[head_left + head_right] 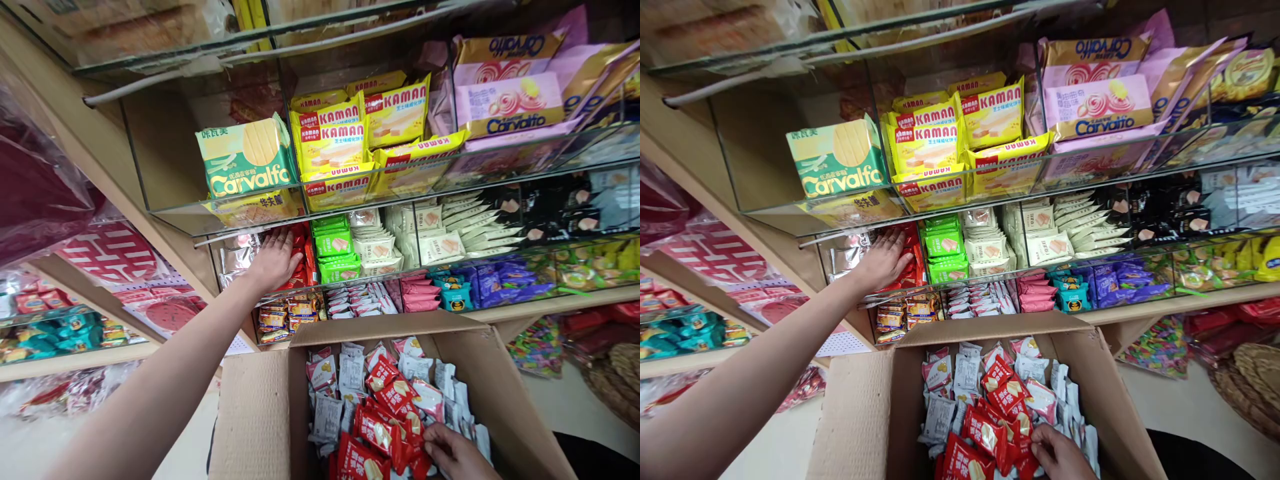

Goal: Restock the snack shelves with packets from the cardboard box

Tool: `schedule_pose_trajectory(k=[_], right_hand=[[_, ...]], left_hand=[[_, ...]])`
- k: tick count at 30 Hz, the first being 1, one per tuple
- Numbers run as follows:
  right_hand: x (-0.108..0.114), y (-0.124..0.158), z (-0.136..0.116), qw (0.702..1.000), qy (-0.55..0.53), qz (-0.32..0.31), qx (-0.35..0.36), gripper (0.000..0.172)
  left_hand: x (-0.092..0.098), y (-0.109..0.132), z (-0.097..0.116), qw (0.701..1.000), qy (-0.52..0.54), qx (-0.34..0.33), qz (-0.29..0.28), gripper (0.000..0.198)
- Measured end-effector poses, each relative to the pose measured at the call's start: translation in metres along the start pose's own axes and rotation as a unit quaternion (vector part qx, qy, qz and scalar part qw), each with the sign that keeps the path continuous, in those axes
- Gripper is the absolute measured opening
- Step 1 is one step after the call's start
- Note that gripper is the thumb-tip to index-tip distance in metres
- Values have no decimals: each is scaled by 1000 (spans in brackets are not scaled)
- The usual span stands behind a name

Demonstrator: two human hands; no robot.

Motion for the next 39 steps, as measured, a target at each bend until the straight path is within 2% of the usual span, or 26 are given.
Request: schedule_pose_trajectory(k=[5,10,13,16,18,21,24,27,29,32,34,36,39], right_hand=[[-3,1,0,999,-32,-40,10,23],[-6,0,1,998,-40,-49,3,21],[-5,-1,-2,998,-33,-51,3,19],[-4,-1,-2,998,-21,-53,3,19],[-5,-1,-1,998,-16,-55,4,20],[-6,0,2,998,-20,-55,6,21],[-7,0,4,998,-30,-63,6,22],[-7,0,5,997,-33,-70,7,23],[-7,0,5,997,-30,-71,7,23],[-7,0,5,997,-25,-74,6,24],[-7,-1,4,997,-24,-79,7,24],[-7,-1,4,996,-21,-82,8,24],[-8,-1,4,997,-22,-78,10,24]], left_hand=[[5,6,1,1000,-22,-19,6,51],[13,46,7,996,11,-57,62,44],[-2,71,12,997,33,-62,30,45],[-15,82,17,998,32,-53,-18,52],[-14,79,18,998,35,-46,-21,48],[-4,59,15,999,-16,-30,-17,45],[6,34,12,996,-77,-17,-36,56],[13,12,13,993,-93,-5,-67,69],[14,1,15,990,-105,3,-95,66],[11,-6,18,984,-119,7,-131,58],[8,-7,17,982,-124,6,-146,64],[6,-6,16,980,-125,-2,-153,68],[9,-4,12,980,-127,-12,-150,63]])
Point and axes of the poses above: each hand's wrist, its own y-axis away from the middle knuckle, its own x-axis out of the back of the hand, z = x × y, the point moved 5 cm from there along -y, towards the middle knuckle, and after that the axes turned 6 degrees about x, right-handed, at the moved point
